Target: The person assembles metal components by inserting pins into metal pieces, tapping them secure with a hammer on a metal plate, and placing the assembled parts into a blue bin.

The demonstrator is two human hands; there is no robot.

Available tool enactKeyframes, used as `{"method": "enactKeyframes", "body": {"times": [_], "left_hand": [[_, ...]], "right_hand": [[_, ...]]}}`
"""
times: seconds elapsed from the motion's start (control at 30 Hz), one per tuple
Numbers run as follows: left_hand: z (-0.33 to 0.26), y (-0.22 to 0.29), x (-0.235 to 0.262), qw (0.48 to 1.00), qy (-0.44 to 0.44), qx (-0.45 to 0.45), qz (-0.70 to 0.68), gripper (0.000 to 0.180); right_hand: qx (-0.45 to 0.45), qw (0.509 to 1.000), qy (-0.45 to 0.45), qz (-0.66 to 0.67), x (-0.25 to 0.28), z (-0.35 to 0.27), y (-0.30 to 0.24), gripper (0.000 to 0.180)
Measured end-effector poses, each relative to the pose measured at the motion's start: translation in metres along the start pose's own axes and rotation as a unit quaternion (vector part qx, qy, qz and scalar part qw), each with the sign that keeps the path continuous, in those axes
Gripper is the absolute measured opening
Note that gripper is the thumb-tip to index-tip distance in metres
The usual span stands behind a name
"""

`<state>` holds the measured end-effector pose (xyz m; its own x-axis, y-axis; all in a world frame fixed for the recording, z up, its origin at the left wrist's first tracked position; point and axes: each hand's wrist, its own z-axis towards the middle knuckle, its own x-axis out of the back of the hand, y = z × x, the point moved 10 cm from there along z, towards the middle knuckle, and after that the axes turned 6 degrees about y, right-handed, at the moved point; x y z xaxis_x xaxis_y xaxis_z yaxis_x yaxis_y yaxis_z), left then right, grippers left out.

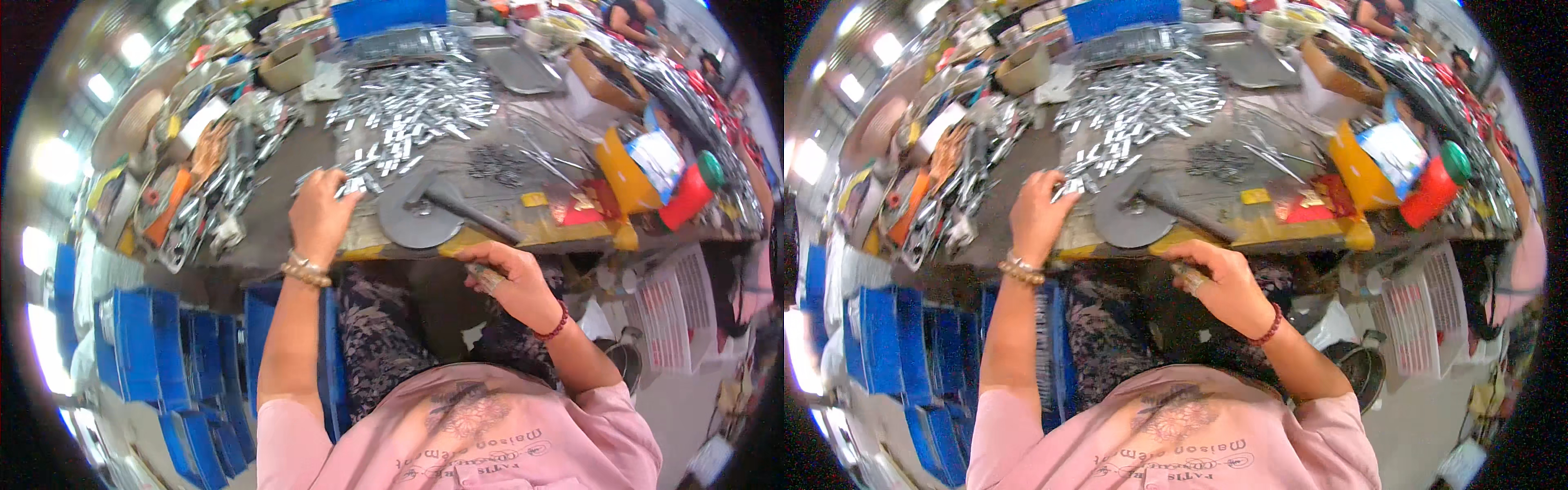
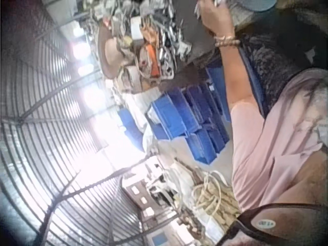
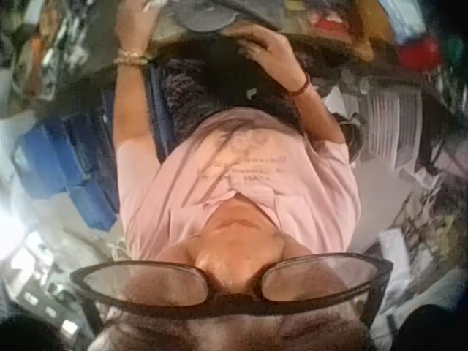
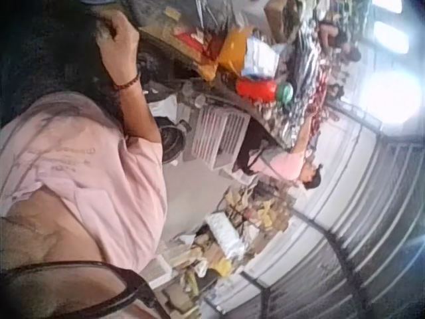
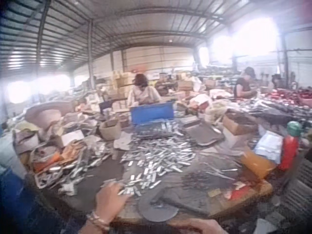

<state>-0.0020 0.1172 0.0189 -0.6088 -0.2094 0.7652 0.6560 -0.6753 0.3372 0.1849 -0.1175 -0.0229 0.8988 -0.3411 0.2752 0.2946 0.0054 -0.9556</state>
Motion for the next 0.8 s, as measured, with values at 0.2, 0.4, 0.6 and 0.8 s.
{"method": "enactKeyframes", "body": {"times": [0.2, 0.4, 0.6, 0.8], "left_hand": [[0.0, 0.008, -0.005, 1.0, 0.014, -0.013, -0.022, 0.019], [-0.023, -0.002, 0.027, 0.99, 0.028, 0.085, -0.112, 0.017], [-0.039, 0.04, 0.004, 0.943, 0.026, 0.119, -0.309, 0.03], [-0.069, 0.069, -0.016, 0.939, 0.004, 0.038, -0.342, 0.014]], "right_hand": [[0.015, 0.999, 0.048, 0.004, 0.053, 0.001, -0.001, 0.03], [0.125, 0.9, 0.256, -0.329, 0.14, 0.05, -0.023, 0.028], [0.035, 0.75, 0.227, -0.621, 0.206, 0.093, 0.074, 0.019], [0.087, 0.774, 0.183, -0.599, 0.212, 0.115, 0.094, 0.024]]}}
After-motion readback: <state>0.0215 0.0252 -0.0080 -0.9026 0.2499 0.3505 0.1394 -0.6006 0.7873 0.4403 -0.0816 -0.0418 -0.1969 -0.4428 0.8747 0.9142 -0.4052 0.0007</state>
